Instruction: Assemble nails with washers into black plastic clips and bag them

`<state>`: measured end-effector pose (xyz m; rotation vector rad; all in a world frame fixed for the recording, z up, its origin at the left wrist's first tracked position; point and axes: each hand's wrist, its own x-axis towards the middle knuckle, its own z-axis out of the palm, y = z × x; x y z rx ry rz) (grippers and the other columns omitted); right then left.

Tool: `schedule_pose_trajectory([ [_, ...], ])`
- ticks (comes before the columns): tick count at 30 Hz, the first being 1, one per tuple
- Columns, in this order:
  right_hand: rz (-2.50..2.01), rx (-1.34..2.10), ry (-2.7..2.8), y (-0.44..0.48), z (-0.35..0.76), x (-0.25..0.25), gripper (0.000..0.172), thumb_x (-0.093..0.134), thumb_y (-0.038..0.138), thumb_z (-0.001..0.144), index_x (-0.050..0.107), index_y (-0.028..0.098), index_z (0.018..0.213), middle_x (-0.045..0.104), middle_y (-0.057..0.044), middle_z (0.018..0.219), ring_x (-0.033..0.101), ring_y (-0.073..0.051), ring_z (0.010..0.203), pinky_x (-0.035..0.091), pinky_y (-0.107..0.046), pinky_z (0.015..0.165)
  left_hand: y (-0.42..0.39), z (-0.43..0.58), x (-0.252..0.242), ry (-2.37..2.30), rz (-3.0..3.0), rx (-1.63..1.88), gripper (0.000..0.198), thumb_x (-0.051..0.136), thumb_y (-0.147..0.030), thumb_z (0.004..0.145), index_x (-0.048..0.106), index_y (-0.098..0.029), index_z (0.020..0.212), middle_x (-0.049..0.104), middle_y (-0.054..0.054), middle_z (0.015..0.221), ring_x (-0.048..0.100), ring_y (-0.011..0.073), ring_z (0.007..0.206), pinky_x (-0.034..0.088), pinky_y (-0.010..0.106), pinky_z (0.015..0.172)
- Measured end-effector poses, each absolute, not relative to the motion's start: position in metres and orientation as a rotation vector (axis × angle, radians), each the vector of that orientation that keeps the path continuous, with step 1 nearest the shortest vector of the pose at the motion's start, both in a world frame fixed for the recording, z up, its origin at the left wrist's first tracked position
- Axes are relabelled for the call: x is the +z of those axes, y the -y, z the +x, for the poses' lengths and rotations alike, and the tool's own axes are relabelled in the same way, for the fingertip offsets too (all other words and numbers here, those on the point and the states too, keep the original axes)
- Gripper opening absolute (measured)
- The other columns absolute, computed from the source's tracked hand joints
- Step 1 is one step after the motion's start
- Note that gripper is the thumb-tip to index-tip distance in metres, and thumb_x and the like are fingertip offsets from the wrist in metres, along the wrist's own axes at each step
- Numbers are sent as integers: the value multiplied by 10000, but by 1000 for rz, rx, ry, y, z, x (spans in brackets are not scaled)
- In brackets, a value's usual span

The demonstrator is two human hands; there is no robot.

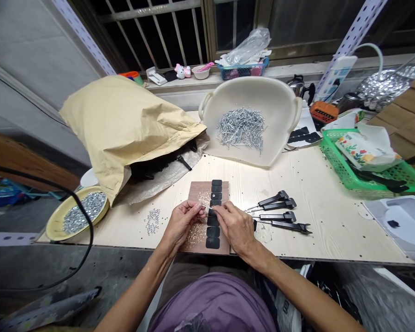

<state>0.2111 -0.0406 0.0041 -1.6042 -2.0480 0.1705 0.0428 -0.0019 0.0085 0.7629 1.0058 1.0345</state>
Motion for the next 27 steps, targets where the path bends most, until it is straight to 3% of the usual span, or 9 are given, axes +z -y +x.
schedule_pose_trajectory([
  [12,-1605,74,2046,37,217,5,185,436,254,932,613,201,942,649,-30,890,589,-126,783,376,-233,699,-6,50,-3,-1026,729,984,290,769,-257,651,673,-94,871,645,13,679,585,67,567,509,192,601],
  [21,-1634,-105,2035,33,215,4,206,444,272,930,615,182,858,632,-36,791,550,-133,729,330,-258,670,-5,61,-2,-1035,677,1045,313,778,-295,636,666,-100,854,650,12,685,601,69,568,502,188,610],
  [27,-1627,56,1948,31,214,-2,224,413,303,941,595,189,878,636,-27,799,574,-116,681,342,-237,603,-4,64,-3,-1009,673,1095,311,773,-287,647,661,-98,868,641,3,669,605,75,584,511,207,650],
])
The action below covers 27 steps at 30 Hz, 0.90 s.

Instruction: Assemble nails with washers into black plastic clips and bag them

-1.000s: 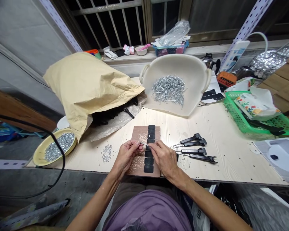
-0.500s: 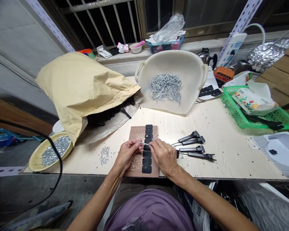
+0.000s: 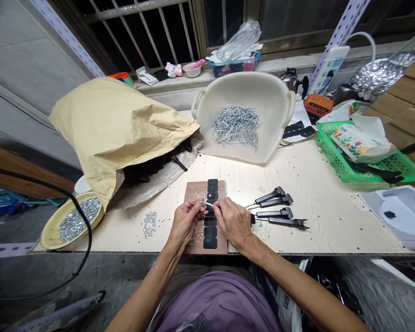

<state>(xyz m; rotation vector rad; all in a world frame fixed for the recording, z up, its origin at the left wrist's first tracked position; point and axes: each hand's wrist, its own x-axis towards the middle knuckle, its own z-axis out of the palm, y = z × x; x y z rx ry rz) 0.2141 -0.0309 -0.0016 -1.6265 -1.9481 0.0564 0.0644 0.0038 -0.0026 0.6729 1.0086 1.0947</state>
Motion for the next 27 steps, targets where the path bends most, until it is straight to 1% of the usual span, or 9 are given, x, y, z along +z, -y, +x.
schedule_pose_trajectory([
  [3,-1578,100,1950,31,215,-4,230,404,311,944,599,193,914,647,-40,844,593,-125,720,365,-232,623,-3,66,-2,-1005,650,1086,318,780,-283,636,662,-101,869,641,2,669,603,75,576,509,208,648],
  [5,-1594,141,1933,31,215,-4,241,398,314,945,605,200,897,646,-37,834,593,-123,706,364,-229,601,-2,67,-2,-1002,645,1081,314,781,-279,632,663,-101,863,639,2,665,602,76,573,506,208,646],
  [8,-1604,331,1862,30,217,-3,237,414,346,937,599,214,872,646,-19,831,596,-121,702,376,-222,584,-1,70,-3,-1006,661,1080,300,779,-280,634,666,-106,851,636,4,670,599,77,579,500,208,647],
  [12,-1559,514,1870,24,232,-2,217,444,355,926,593,222,840,639,8,830,594,-115,721,399,-220,633,0,69,-5,-1096,816,1036,303,726,-332,695,683,-130,916,647,28,764,583,86,596,487,228,635],
  [14,-1557,486,1933,17,245,-3,216,443,354,928,600,223,860,638,10,852,592,-115,748,395,-220,643,-3,66,-5,-1204,1050,1016,307,661,-364,757,688,-165,990,639,38,833,565,95,608,473,241,620],
  [16,-1567,402,2012,8,258,-5,223,435,356,932,611,224,895,639,6,879,590,-117,761,381,-219,620,-9,62,-6,-1308,1376,1031,287,592,-363,815,686,-207,1037,616,42,877,566,126,690,463,264,663],
  [19,-1575,247,2124,-8,273,-10,240,428,354,936,627,219,924,636,-1,884,584,-116,735,343,-219,568,-24,58,-10,-1385,1842,1006,246,537,-316,856,693,-234,1027,570,49,857,537,180,822,437,304,741],
  [23,-1551,126,2222,-30,278,-14,271,416,357,941,640,206,920,621,-13,875,570,-109,722,327,-219,565,-43,59,-19,-1392,2232,839,230,514,-289,868,687,-230,1007,537,55,824,482,198,806,407,315,701],
  [27,-1528,80,2269,-42,276,-18,288,410,379,942,644,214,909,606,-9,910,555,-99,716,321,-222,582,-49,59,-21,-1316,2436,741,244,447,-281,902,675,-224,969,540,60,840,477,202,831,401,304,693],
])
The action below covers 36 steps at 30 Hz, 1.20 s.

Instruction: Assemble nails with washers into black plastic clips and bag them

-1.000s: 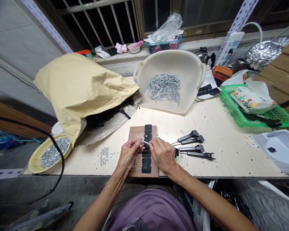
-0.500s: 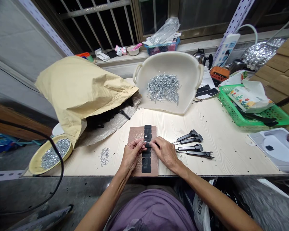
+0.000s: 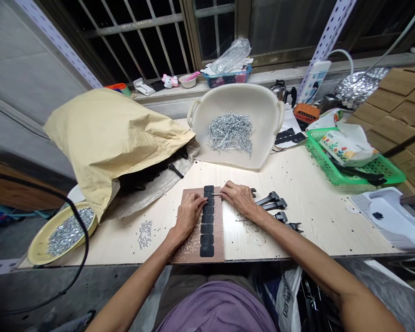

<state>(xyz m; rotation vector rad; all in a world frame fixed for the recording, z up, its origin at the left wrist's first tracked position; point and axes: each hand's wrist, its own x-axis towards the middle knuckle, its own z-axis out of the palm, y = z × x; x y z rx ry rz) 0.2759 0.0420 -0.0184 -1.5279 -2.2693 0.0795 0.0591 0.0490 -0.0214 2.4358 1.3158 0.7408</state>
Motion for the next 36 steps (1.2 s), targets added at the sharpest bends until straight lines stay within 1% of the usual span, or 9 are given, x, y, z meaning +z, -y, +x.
schedule_pose_trajectory([
  [6,-1499,27,2325,-55,277,-20,298,402,373,947,646,211,886,601,-2,875,535,-94,687,311,-227,585,-50,61,-17,-1215,2463,673,215,426,-212,901,635,-211,950,566,65,897,496,206,885,414,327,759],
  [9,-1461,-4,2371,-56,278,-18,297,406,358,948,641,195,866,601,-5,843,535,-98,697,315,-235,584,-50,58,-13,-1216,2368,682,190,422,-201,897,609,-193,933,572,64,902,521,198,870,430,325,753],
  [13,-1246,11,2525,-30,273,-18,306,343,254,970,615,192,846,579,10,730,485,-88,612,319,-242,554,-49,34,-4,-1492,2248,727,189,411,-236,901,587,-169,907,574,73,899,540,188,798,444,307,683],
  [16,-1023,76,2629,-12,268,-16,302,317,168,963,596,212,857,578,15,742,468,-88,612,339,-252,561,-50,6,0,-1723,2302,694,204,417,-272,894,597,-176,908,582,80,911,535,218,849,427,325,705],
  [21,-1231,133,2553,-22,263,-8,358,245,165,970,573,198,830,530,14,696,413,-81,525,312,-235,472,-56,-22,-2,-1964,2336,525,246,387,-280,890,611,-178,884,589,88,910,523,247,889,410,329,702],
  [26,-901,112,2684,-19,257,-8,334,277,142,956,545,206,767,543,23,722,438,-79,584,306,-219,475,-55,-34,-8,-2002,2383,431,263,373,-296,891,610,-184,880,586,89,908,530,247,895,409,327,719],
  [31,-1392,22,2453,-40,259,-9,339,276,203,968,560,155,788,508,11,661,382,-73,519,253,-214,438,-53,-38,-6,-2006,2372,408,259,374,-290,888,609,-181,890,588,85,912,536,246,898,411,319,706],
  [35,-809,24,2767,-30,257,-17,346,262,131,960,567,190,808,532,28,702,392,-71,556,272,-206,473,-53,-42,-2,-1998,2365,436,258,377,-298,888,608,-183,892,586,81,908,541,237,892,415,317,727],
  [36,-795,15,2775,-29,258,-17,348,258,121,959,568,191,816,531,30,705,392,-70,557,272,-204,475,-53,-43,-2,-1993,2359,444,255,381,-299,887,609,-185,892,586,80,906,543,235,891,415,314,726],
])
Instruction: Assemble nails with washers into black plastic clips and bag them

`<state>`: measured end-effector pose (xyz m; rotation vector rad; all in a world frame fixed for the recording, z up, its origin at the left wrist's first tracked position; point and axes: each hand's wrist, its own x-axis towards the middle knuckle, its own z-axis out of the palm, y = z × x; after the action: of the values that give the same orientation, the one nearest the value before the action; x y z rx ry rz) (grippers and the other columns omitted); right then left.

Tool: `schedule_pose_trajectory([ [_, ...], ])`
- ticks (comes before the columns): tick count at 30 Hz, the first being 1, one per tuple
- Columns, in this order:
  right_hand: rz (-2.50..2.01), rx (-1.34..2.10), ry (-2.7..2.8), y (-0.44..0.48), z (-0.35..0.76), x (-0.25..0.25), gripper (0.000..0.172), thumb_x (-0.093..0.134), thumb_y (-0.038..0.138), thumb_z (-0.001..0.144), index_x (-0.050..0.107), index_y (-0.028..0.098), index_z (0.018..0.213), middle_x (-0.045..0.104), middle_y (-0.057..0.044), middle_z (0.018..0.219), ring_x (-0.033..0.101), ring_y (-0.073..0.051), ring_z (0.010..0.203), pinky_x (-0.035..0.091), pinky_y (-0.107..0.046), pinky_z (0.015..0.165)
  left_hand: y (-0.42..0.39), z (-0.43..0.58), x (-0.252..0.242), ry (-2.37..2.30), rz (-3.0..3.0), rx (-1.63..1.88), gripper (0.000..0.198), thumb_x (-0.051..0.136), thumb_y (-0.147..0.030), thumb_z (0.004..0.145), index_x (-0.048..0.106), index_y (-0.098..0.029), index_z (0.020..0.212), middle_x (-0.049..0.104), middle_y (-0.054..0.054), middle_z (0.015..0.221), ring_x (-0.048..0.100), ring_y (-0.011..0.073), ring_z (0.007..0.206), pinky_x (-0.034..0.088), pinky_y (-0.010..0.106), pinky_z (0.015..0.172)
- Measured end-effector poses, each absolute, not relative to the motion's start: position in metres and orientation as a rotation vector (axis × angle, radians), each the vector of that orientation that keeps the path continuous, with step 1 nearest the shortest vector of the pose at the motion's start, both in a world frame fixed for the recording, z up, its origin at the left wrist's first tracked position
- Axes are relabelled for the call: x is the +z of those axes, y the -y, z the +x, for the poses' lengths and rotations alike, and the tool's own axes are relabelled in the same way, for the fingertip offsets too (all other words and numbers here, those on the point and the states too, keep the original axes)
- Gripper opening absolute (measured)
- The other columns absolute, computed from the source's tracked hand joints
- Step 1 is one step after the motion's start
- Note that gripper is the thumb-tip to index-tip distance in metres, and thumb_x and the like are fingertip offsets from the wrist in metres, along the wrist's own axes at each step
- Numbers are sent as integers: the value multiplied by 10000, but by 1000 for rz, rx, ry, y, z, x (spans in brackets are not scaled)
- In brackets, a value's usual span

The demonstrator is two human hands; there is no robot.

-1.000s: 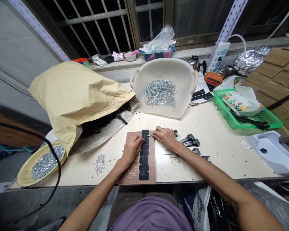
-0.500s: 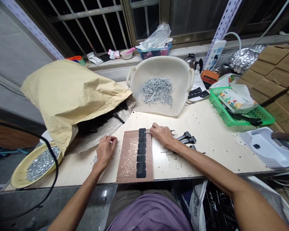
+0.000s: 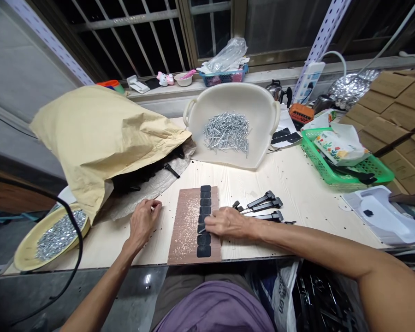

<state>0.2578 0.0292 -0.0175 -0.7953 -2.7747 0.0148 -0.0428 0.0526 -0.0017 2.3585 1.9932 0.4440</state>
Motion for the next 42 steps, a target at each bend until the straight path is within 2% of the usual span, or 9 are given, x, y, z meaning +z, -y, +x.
schedule_pose_trajectory([
  [5,-1218,-48,2556,-52,262,-13,305,315,248,972,571,166,828,529,11,738,386,-69,549,229,-208,451,-51,-46,-3,-1967,2328,479,244,387,-281,881,610,-182,881,591,77,900,553,226,885,413,300,716],
  [11,-813,-38,2763,-25,255,-13,302,306,132,954,564,172,803,551,7,727,440,-88,605,292,-213,497,-48,-40,3,-1896,2250,612,215,425,-288,871,610,-181,856,612,61,884,573,205,816,410,287,678],
  [20,-1634,238,2345,0,349,15,242,392,325,950,598,206,909,617,-9,923,574,-119,776,391,-223,622,-7,20,11,-1375,2045,836,187,500,-325,865,621,-185,890,640,35,874,589,160,771,441,259,660],
  [27,-1798,248,2355,17,352,24,317,325,363,962,609,223,944,620,-13,989,590,-131,843,386,-227,671,9,43,-5,-1221,2042,797,180,491,-313,872,616,-184,889,633,41,867,590,167,793,455,279,685],
  [30,-1782,264,2521,22,353,30,330,376,440,924,574,236,1090,571,-40,1153,589,-160,896,393,-249,677,12,42,-14,-1220,2043,770,186,488,-315,873,615,-180,877,631,44,845,587,167,771,455,282,676],
  [33,-1781,270,2730,29,354,30,547,535,478,804,438,216,1274,466,-97,1303,560,-230,985,409,-298,710,13,41,-22,-1235,2055,768,191,487,-321,874,615,-180,880,628,44,840,582,168,763,450,285,672],
  [35,-1853,232,2810,32,351,27,578,568,392,765,409,190,1283,487,-121,1253,553,-249,969,410,-323,717,12,41,-25,-1247,2060,767,195,489,-330,873,616,-182,886,628,42,843,582,169,761,448,286,674],
  [38,-1908,127,2888,33,344,21,410,533,281,754,484,162,1144,540,-116,1083,545,-240,901,403,-331,702,12,42,-27,-1251,2072,767,198,487,-336,875,616,-186,887,626,40,844,583,169,762,447,287,681],
  [42,-1825,1,2990,27,341,14,329,560,316,726,506,140,999,525,-123,1025,518,-245,890,394,-326,680,12,42,-29,-1235,2094,785,191,485,-330,876,613,-188,884,621,38,842,583,170,772,443,284,681],
])
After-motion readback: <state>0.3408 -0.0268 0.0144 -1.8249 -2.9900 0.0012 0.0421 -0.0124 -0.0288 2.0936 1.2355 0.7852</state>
